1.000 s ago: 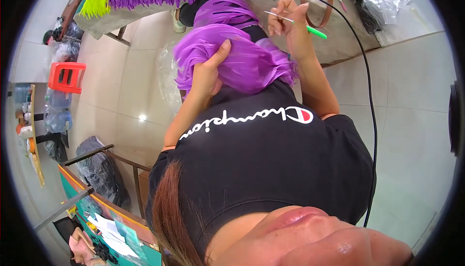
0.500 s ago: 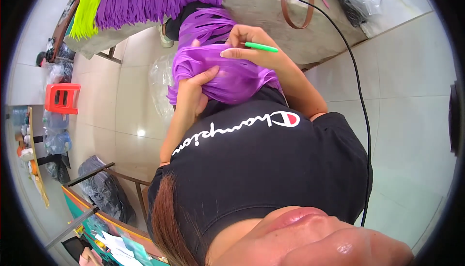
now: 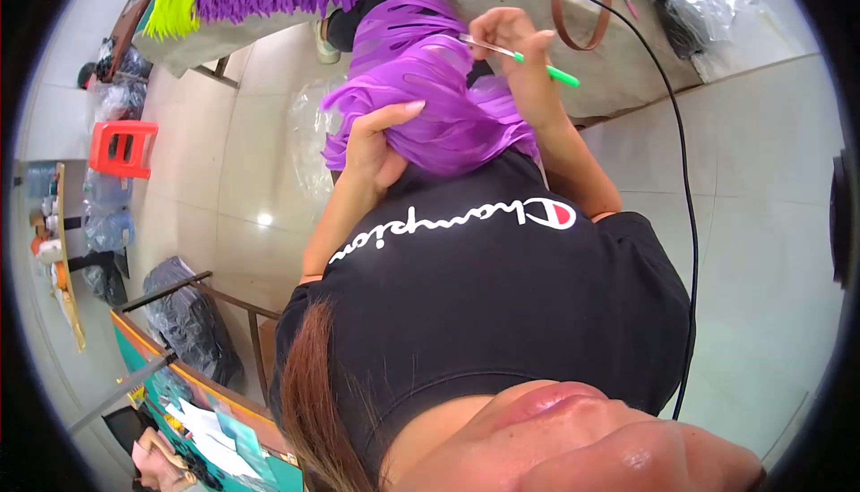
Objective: Using a hook tool to repair or finish threads on a purple fabric garment.
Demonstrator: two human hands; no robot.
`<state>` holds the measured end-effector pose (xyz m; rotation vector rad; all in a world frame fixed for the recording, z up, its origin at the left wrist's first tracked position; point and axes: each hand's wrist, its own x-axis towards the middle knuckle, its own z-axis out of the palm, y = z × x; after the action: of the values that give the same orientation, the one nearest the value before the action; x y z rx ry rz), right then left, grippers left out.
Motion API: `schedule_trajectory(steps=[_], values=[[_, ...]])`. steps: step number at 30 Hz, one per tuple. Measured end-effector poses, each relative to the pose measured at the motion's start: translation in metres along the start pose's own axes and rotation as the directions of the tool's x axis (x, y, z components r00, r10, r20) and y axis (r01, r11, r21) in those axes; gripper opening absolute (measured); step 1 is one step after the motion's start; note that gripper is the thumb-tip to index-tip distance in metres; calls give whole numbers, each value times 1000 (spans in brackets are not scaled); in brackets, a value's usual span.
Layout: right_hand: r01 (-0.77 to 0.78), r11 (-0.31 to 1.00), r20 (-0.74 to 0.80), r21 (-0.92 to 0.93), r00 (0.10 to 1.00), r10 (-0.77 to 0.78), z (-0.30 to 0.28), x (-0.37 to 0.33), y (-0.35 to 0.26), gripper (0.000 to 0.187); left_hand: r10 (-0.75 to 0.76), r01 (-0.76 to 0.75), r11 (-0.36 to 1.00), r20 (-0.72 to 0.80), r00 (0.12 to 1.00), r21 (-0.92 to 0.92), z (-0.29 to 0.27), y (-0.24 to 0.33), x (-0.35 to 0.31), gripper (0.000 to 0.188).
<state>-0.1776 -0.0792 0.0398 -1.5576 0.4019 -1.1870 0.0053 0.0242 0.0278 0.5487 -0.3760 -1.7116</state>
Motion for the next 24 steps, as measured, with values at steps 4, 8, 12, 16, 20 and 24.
schedule_trajectory(steps=[4, 8, 12, 16, 20, 24], values=[[33, 994, -97, 104, 995, -23, 4, -11, -2, 47, -22, 17, 994, -47, 999, -105, 7, 0, -3, 40], [-22, 999, -96, 28, 995, 25, 14, -13, -19, 18, 17, -16, 1000, -114, 993, 14, 15, -4, -2, 40], [13, 1000, -184, 4, 983, -12, 21, -17, -21, 13, 29, -28, 1000, -117, 993, 12, 13, -4, 1, 37], [-38, 997, -197, 64, 979, 50, 27, -16, -4, 15, 82, -70, 995, -163, 983, 75, 16, -5, 0, 34], [76, 997, -142, -15, 987, -77, 43, -10, -8, 16, 178, -151, 975, -166, 970, 161, 10, -5, -4, 34], [97, 988, -76, -120, 991, -106, 42, 4, -14, 14, 176, -162, 969, -61, 983, 188, 8, -1, -11, 43]])
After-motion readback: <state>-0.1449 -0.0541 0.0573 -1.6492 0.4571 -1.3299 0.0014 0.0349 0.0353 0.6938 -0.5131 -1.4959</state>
